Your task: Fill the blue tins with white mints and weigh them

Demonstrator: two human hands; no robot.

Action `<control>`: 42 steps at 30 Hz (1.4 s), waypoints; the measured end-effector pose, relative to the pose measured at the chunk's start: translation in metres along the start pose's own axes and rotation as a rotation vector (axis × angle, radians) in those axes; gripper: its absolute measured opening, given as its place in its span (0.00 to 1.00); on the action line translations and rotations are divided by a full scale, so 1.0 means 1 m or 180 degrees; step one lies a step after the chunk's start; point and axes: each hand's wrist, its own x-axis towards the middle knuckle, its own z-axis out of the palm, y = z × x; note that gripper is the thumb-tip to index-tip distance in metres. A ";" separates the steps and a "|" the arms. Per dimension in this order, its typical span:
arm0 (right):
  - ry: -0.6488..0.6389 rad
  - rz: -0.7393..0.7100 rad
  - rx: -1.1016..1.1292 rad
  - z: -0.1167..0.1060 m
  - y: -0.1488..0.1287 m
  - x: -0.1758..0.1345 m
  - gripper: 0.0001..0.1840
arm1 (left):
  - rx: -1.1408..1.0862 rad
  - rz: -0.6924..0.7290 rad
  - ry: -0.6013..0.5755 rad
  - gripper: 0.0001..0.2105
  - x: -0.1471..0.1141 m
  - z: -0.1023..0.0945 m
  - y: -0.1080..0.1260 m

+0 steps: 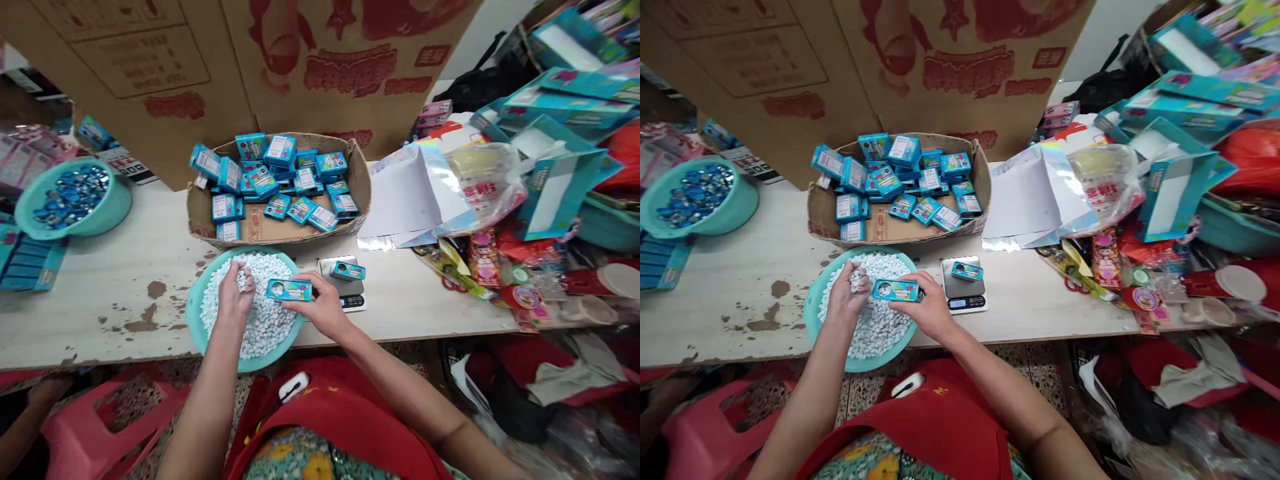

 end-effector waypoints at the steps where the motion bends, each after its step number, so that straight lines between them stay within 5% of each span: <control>1: 0.0121 0.0080 0.0007 -0.012 -0.001 -0.007 0.21 | 0.0069 -0.0017 -0.0065 0.11 -0.003 0.011 -0.009; 5: 0.0843 0.0523 -0.0023 -0.078 0.004 -0.040 0.22 | 0.0293 -0.0256 -0.0608 0.20 -0.010 0.073 -0.067; 8: 0.1550 0.0726 -0.0175 -0.130 0.020 -0.061 0.23 | 0.0287 0.0081 -0.0680 0.23 -0.009 0.117 -0.117; 13: 0.2550 0.0888 -0.0288 -0.189 0.053 -0.084 0.28 | 0.0648 0.0911 -0.0485 0.22 0.004 0.148 -0.164; 19: 0.2990 0.0947 -0.0170 -0.221 0.075 -0.089 0.28 | 0.0916 0.1428 -0.0444 0.20 0.010 0.156 -0.174; 34: 0.2675 0.0904 -0.0141 -0.259 0.095 -0.066 0.29 | 0.1007 0.1551 -0.0130 0.22 0.008 0.165 -0.187; 38: 0.2710 0.0861 -0.0145 -0.263 0.101 -0.061 0.29 | 0.0884 0.1225 -0.0063 0.20 0.008 0.166 -0.178; 42: 0.2778 0.0751 -0.0160 -0.261 0.102 -0.057 0.29 | 0.0457 0.0308 -0.0190 0.15 0.007 0.157 -0.148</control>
